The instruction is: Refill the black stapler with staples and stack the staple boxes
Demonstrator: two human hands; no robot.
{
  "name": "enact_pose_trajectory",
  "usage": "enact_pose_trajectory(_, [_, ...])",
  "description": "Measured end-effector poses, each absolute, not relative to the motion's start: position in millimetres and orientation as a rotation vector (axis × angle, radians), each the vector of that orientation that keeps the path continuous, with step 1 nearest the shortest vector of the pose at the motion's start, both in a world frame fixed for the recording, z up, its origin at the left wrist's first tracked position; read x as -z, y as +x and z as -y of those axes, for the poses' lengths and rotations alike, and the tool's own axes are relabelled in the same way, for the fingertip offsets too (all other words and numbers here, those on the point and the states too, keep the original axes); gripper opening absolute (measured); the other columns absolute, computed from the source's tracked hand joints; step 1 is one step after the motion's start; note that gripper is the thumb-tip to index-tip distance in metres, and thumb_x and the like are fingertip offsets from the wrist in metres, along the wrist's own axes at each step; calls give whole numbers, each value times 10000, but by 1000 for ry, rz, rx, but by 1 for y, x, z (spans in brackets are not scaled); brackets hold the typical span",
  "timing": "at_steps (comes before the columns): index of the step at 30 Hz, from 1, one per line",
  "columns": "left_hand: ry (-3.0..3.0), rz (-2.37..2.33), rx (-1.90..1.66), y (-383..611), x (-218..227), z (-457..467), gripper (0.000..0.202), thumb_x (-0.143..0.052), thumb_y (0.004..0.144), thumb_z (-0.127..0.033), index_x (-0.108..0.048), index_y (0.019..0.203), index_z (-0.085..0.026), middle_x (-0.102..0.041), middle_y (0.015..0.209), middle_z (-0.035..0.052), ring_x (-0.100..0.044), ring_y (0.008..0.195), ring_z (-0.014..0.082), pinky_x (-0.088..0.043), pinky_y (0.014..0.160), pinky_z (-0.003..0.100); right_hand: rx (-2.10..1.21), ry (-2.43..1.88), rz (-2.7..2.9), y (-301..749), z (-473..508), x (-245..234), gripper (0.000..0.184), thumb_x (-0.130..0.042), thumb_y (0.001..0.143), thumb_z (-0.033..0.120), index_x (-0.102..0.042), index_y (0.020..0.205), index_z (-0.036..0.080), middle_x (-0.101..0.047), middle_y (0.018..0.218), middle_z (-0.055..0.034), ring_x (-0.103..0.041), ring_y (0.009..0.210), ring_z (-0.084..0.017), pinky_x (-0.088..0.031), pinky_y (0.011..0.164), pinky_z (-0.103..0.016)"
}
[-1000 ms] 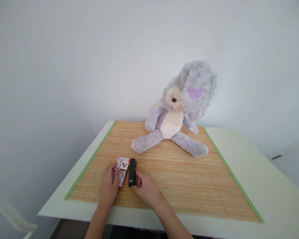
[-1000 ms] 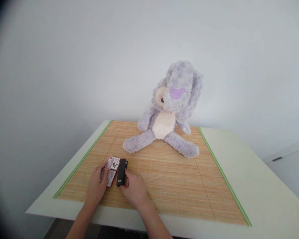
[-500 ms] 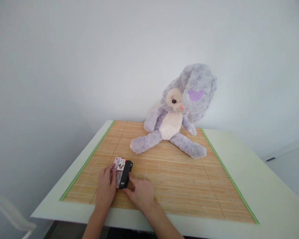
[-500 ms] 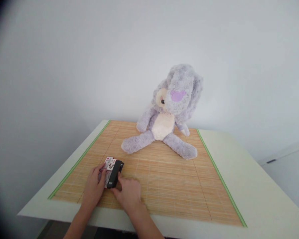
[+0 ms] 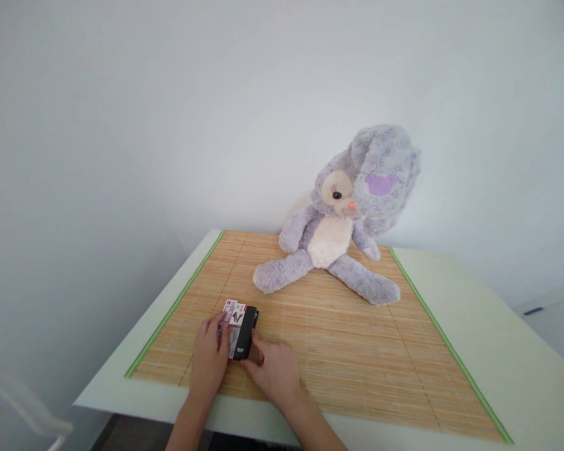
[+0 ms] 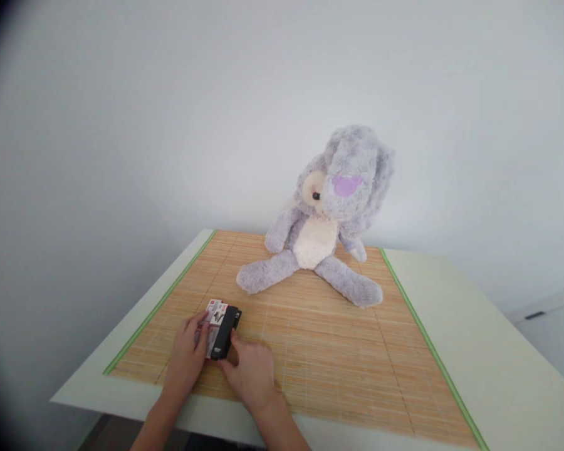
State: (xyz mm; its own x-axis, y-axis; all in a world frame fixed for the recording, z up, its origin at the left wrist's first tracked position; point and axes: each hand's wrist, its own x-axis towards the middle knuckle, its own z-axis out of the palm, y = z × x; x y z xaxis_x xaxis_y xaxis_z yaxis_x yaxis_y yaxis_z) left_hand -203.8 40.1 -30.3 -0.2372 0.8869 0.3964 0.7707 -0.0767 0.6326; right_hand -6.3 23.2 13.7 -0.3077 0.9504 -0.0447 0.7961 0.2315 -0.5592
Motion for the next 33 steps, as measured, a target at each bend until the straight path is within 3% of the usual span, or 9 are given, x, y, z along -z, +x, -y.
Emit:
enact_pose_trajectory(22, [1863, -2036, -1227, -199, 29, -39, 362, -381, 1034, -388, -590, 1282, -227, -617, 1285, 114, -569, 1240, 296, -435, 1120, 517, -792, -1611, 2185, -6, -24, -21, 668, -728, 868, 473, -520, 1490, 345, -777, 845, 11, -727, 803, -228, -484, 721, -285])
enact_pose_trajectory(28, [1840, -2129, -1292, -193, 9, -29, 387, -374, 1027, -386, -595, 1303, -230, -624, 1321, 127, -536, 1284, 329, -394, 1138, 576, -959, -1487, 2071, 10, -22, -16, 812, -760, 831, 322, -421, 1568, 294, -740, 776, 37, -685, 734, -200, -497, 710, -277])
enact_pose_trajectory(31, [1849, -2150, -1383, -168, -9, -13, 368, -407, 1021, -369, -587, 1323, -257, -603, 1374, 121, -511, 1326, 342, -339, 1174, 616, -877, -1508, 1896, 41, -16, -15, 716, -664, 894, 242, -425, 1568, 280, -714, 814, 20, -669, 786, -193, -527, 767, -294])
enact_pose_trajectory(33, [1923, -2008, -1358, -142, -16, -3, 356, -442, 1014, -346, -582, 1336, -283, -597, 1389, 110, -523, 1328, 330, -375, 1164, 590, -708, -1553, 1807, 69, -12, -15, 612, -600, 944, 255, -469, 1541, 273, -720, 958, -28, -665, 933, -211, -534, 878, -335])
